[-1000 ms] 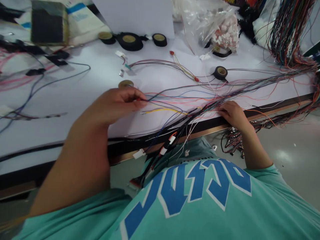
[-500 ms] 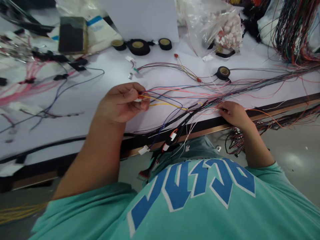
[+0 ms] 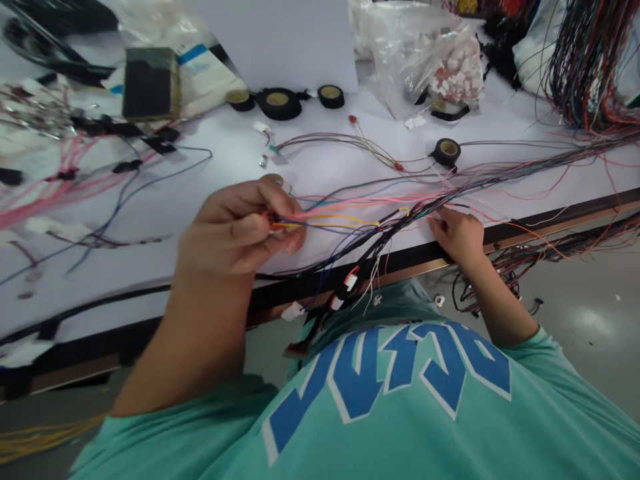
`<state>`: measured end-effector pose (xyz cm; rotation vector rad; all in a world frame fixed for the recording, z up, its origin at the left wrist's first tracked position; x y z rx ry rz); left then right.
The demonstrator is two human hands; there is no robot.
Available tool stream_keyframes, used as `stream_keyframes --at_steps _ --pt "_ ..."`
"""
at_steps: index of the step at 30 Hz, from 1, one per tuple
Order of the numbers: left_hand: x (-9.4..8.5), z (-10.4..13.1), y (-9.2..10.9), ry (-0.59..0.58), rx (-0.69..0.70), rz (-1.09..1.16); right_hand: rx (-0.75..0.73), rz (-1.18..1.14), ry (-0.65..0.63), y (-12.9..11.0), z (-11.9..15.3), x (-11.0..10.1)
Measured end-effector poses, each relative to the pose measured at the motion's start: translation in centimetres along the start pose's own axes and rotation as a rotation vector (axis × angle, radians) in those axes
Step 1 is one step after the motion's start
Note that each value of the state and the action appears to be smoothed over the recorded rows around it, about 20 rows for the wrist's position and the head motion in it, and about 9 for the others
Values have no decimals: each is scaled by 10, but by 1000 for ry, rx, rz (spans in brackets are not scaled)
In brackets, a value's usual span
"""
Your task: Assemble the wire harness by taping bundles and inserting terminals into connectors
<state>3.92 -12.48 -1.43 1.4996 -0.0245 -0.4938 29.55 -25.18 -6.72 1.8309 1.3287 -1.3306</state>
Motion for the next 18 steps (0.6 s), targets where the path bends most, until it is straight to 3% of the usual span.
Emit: stream_keyframes --at_steps 2,8,12,15,18 --pt "-1 9 2 -77 53 13 28 59 39 -2 0 2" --pt "1 38 15 -510 72 2 39 131 15 -10 -5 6" --pt "3 38 19 -666 155 67 107 100 -72 -13 -7 4" --pt "6 33 17 -814 174 -56 117 1 -45 -10 -7 5" --pt "3 25 16 -818 111 -225 71 -169 16 -3 -7 10"
Point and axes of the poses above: each hand's wrist, its own z-axis away from the middle knuckle, its own x-axis out of the palm, y = z × x, the point moved 2 cm from there along -z, towards the middle knuckle, and after that the axes turned 15 degrees about y, right-handed, at the moved point
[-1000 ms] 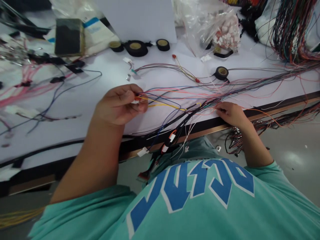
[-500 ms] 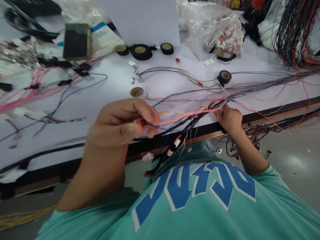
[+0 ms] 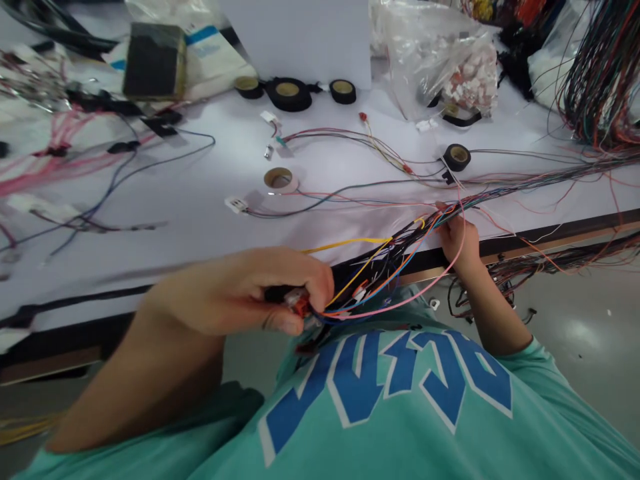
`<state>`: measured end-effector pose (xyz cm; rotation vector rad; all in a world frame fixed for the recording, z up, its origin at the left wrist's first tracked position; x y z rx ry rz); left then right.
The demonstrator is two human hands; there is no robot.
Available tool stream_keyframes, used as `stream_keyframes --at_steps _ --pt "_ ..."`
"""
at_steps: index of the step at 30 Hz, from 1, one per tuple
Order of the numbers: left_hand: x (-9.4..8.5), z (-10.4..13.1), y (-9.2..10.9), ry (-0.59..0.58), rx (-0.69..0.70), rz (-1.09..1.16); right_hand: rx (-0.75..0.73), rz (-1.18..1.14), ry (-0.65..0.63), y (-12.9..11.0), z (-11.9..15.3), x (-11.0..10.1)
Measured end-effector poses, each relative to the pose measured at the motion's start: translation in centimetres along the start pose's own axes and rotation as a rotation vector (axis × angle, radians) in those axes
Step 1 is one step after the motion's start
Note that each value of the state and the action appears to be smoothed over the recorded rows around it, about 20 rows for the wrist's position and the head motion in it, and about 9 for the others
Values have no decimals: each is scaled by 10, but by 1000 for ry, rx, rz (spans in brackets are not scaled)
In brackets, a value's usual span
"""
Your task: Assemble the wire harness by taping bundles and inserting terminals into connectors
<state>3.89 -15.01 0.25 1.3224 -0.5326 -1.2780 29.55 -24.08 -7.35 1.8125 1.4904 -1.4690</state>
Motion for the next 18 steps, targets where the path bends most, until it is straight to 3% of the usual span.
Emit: stream_keyframes --at_steps 5,6,8,10,11,13,14,18 --pt "-32 -5 -4 -204 -52 -158 -33 -191 98 11 1 2" --pt "-41 -9 -5 -201 -48 -197 -40 -216 120 11 2 2" --pt "-54 -25 -3 -84 -47 -258 -45 -260 163 13 3 1" --pt "-57 -50 4 221 -9 -268 -35 -296 206 13 4 1" --pt "-53 -64 9 371 31 -238 -29 -310 221 13 4 0" --pt "-33 -94 18 397 68 -229 -24 -325 235 14 4 0" --pt "-21 -108 22 363 70 -218 -24 -327 237 14 4 -1" --pt "18 -145 21 -11 -92 -77 -43 -347 244 14 4 -3"
Point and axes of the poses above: each hand's wrist, its own z-axis away from the middle knuckle, its own x-axis out of the palm, y = z × x, the point moved 2 cm from there along -z, towards the middle knuckle, and after that the axes turned 15 degrees about y, right-handed, at the moved point
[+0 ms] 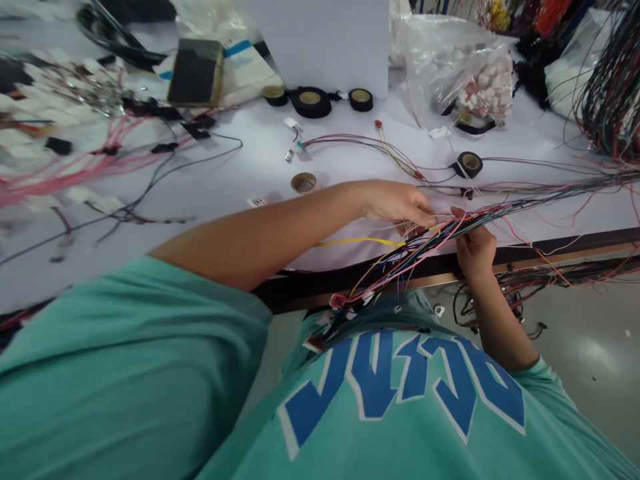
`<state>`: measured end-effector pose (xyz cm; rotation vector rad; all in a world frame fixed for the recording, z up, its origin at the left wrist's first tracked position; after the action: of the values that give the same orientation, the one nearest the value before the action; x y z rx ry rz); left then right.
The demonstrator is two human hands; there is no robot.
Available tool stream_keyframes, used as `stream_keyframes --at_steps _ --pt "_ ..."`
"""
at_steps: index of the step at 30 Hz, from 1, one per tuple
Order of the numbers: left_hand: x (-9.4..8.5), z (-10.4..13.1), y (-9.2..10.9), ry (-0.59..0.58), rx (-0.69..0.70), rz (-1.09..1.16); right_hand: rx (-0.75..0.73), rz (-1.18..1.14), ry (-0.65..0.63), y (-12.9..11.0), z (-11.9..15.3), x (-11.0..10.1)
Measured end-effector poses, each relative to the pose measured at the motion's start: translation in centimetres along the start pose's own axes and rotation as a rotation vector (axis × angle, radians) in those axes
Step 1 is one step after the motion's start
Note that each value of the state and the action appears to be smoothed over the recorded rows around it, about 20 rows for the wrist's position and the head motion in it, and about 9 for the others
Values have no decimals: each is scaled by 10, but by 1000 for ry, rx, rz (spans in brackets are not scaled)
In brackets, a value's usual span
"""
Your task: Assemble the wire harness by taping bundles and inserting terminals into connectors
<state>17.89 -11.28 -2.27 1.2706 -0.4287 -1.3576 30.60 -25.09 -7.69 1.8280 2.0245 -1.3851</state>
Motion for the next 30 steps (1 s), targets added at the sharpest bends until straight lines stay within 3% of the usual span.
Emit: stream_keyframes --at_steps 2,6,13,17,20,25,30 --pt "3 -6 -4 -37 -34 49 -12 -17 14 0 0 0" --pt "-9 -5 -10 2 -18 91 -35 -35 36 3 0 2" --pt "-23 10 -13 -126 -98 89 -108 -76 79 6 2 4" --pt "-38 29 -25 -81 -167 -133 -115 -33 42 8 1 6" --pt "-50 50 -31 -7 -214 -271 -146 51 -81 14 1 4" --pt "-60 81 -29 158 -89 -351 -241 142 -227 24 1 -22" --pt "-60 91 -35 245 -139 -302 -179 87 -135 2 -11 -61"
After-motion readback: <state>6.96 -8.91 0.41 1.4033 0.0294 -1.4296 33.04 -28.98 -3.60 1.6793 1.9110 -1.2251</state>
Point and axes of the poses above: each hand's wrist, its own z-axis away from the middle knuckle, its own x-axis out of the palm, y = z × x, the point moved 2 cm from there along -z, towards the middle knuckle, and after that the axes turned 15 degrees about y, right-handed, at the moved point
